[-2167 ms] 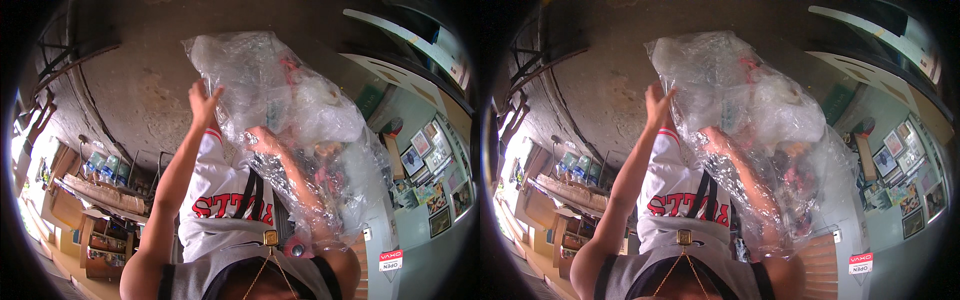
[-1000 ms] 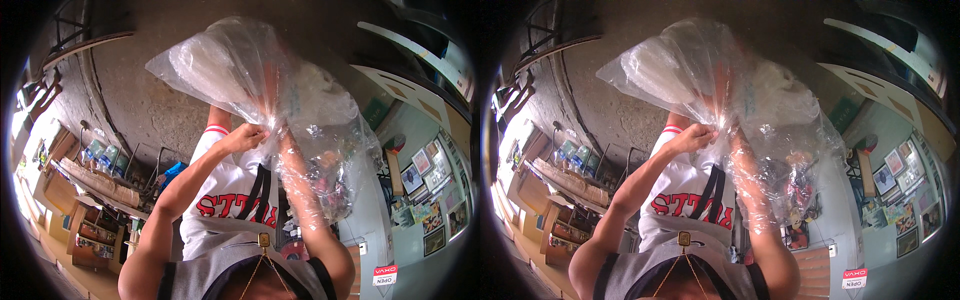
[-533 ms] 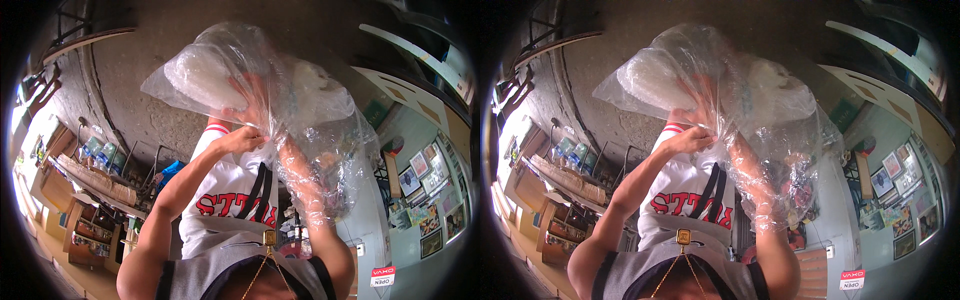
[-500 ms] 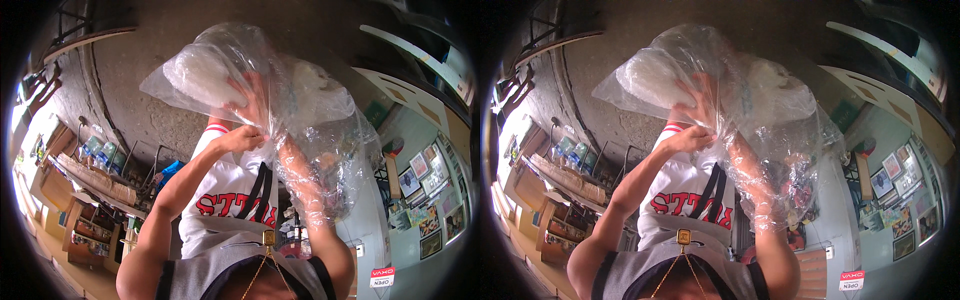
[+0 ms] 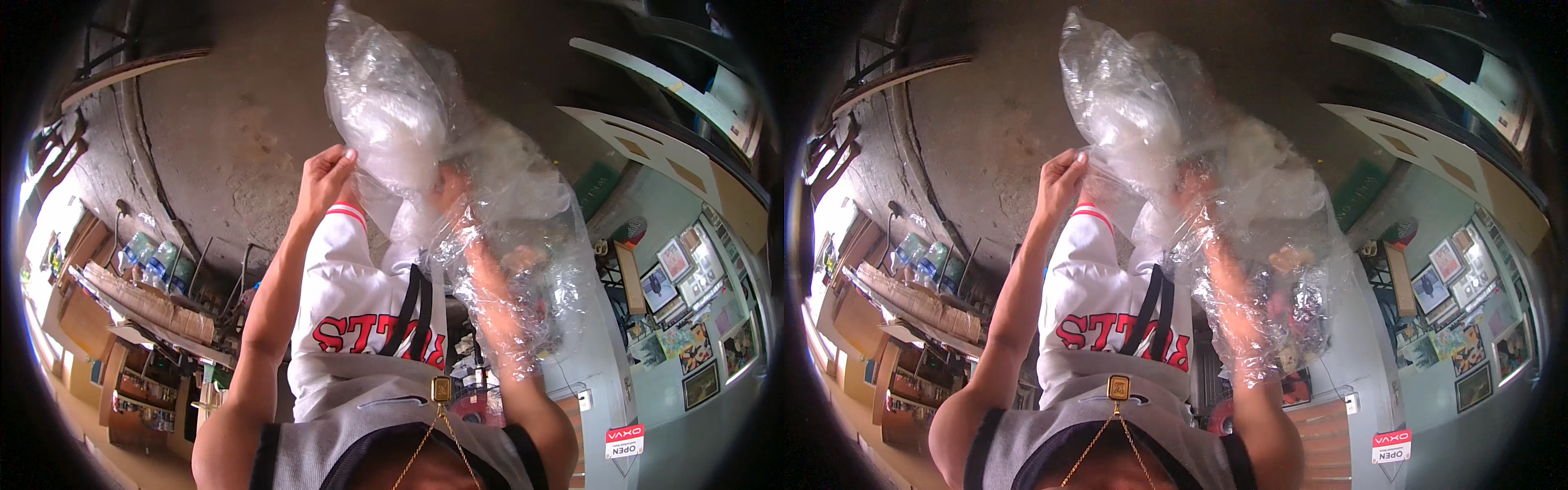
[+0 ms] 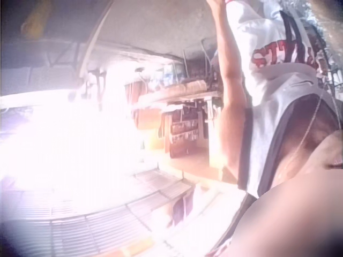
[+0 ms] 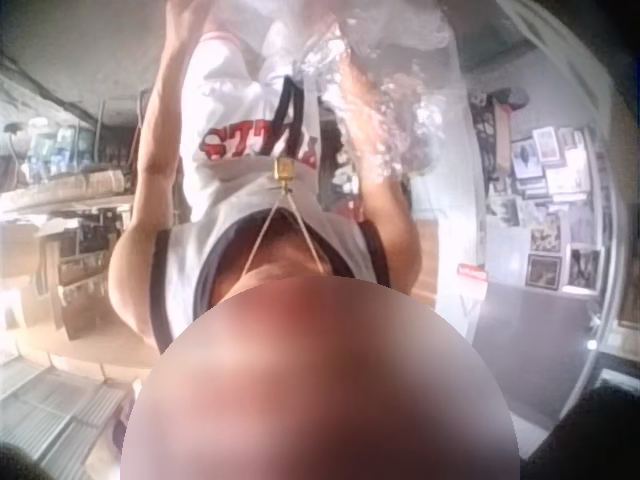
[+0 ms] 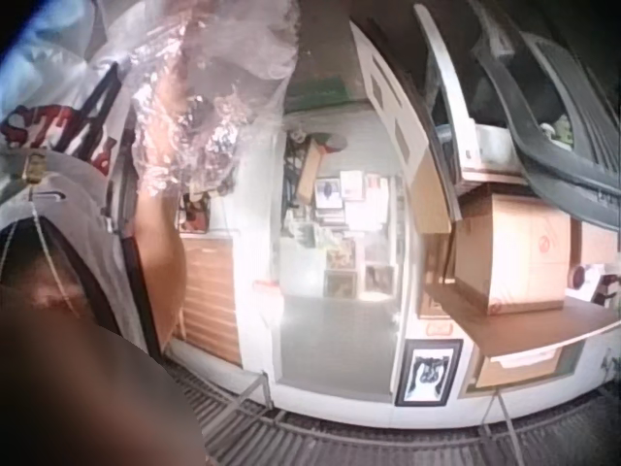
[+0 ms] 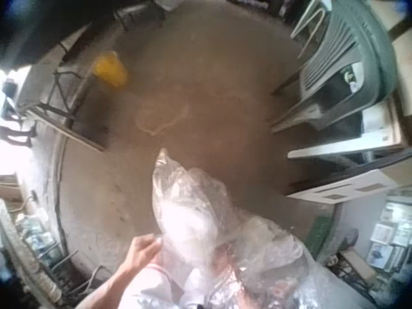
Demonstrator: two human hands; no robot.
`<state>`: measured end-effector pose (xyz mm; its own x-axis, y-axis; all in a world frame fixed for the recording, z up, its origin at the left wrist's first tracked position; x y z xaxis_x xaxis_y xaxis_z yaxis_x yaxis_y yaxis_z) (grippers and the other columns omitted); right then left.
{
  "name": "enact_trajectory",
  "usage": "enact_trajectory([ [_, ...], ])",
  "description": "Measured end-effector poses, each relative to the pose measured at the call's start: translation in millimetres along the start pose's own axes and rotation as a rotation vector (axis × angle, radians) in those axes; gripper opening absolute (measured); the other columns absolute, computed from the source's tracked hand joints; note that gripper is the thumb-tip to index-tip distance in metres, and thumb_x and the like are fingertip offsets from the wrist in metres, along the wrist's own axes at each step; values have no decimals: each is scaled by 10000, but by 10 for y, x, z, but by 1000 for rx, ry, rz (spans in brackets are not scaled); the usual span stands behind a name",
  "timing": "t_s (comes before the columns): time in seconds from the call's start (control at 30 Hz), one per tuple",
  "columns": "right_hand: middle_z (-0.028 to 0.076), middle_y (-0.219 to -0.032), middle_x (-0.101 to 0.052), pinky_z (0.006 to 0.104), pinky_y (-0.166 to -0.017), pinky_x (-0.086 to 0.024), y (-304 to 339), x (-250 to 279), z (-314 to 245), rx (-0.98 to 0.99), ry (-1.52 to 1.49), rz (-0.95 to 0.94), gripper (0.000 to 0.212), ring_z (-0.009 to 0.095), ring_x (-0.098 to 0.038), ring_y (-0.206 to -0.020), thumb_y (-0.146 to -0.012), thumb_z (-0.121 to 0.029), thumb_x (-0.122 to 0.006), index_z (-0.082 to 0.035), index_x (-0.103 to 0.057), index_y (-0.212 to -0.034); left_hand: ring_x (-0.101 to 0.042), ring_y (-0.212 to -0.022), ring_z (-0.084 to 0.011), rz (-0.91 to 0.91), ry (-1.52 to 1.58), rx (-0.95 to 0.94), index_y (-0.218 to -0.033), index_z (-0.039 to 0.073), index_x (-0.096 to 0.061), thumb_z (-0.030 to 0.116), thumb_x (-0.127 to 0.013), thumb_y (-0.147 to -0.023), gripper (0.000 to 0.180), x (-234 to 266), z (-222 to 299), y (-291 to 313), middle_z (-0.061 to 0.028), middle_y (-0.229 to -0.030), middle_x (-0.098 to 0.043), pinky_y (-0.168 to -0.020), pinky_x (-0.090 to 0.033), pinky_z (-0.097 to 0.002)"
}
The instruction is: The person wraps a framed artwork with bubble wrap and secures it with packing tape. They then carry the wrapped frame to a stack of similar items and place it on top.
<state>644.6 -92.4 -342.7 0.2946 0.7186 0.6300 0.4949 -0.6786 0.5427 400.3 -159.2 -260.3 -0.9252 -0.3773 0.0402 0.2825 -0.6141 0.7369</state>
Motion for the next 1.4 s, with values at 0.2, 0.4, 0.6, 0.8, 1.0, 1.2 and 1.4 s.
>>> enact_trajectory([
  [0.2, 187, -773, -649, 492, -693, -489, 120, -218, -201, 81, 279, 41, 325, 386, -635, -768, -659, -255, -714, -11, -663, -868, -450, -546, -135, 84, -342, -102, -672, -28, -494, 339, -633, -870, 440, -134, 224, -270, -68, -586, -486, -534, -383, -310],
  [0.4, 174, -876, -661, 469, -683, -490, 205, -266, -578, 227, -74, 27, 342, 352, -642, -794, -676, -175, -701, -16, -650, -975, -676, -760, -235, 245, -651, 161, -772, 13, -648, 427, -663, -821, 417, 82, 88, -1150, -145, -678, -644, -690, -504, -354],
  [0.6, 211, -1052, -637, 437, -824, -478, 412, -122, 128, -208, -371, 90, 479, 388, -607, -964, -680, -169, -715, -17, -613, -1123, -422, -461, -77, 469, -114, 9, -876, 19, -676, 299, -611, -894, 288, 751, -229, -1537, 24, -615, -527, -413, -329, -265],
  [0.8, 219, -1313, -487, 525, -977, -390, 1102, 364, 1077, -358, -380, 64, 479, 362, -484, -1175, -868, -219, -551, -32, -465, -1301, -500, -526, -108, 685, -142, 139, -830, 17, -689, 369, -640, -859, 357, 1472, -626, -1719, -37, -616, -553, -461, -414, -310],
  [1.0, 185, -1326, -477, 533, -1011, -362, 1770, 978, 1318, -661, -892, 222, 508, 353, -476, -1185, -854, -226, -554, -54, -453, -1321, -496, -526, -139, 596, 80, 319, -1035, 38, -596, 425, -647, -841, 436, 1745, -1066, -2129, -49, -672, -551, -445, -424, -313],
  [1.2, 151, -1338, -468, 541, -1045, -335, 1817, 811, 834, -710, -1373, 456, 538, 345, -468, -1194, -840, -234, -557, -76, -440, -1341, -562, -932, -283, 362, -57, 307, -1477, 139, -17, 579, -698, -735, 1099, 1163, -709, -1967, -170, -1168, -532, -685, -511, -477],
  [1.4, 134, -1332, -469, 559, -1085, -265, 1991, 937, 201, -454, -1704, 276, 590, 341, -421, -1244, -823, -293, -556, -86, -427, -1360, -239, -1368, -399, -98, -31, 302, -1494, 210, 81, 620, -644, -760, 1110, -5, -376, -1352, -167, -1490, -279, -941, -323, -665],
])
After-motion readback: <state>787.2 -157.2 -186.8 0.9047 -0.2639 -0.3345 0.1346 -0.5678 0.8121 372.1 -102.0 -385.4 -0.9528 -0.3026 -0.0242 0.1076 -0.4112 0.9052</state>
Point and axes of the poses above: each hand's wrist, its own y-axis away from the middle knuckle, its own x-axis out of the back of the hand, z = x × y, the point moved 6 cm from there along -y, towards the middle knuckle
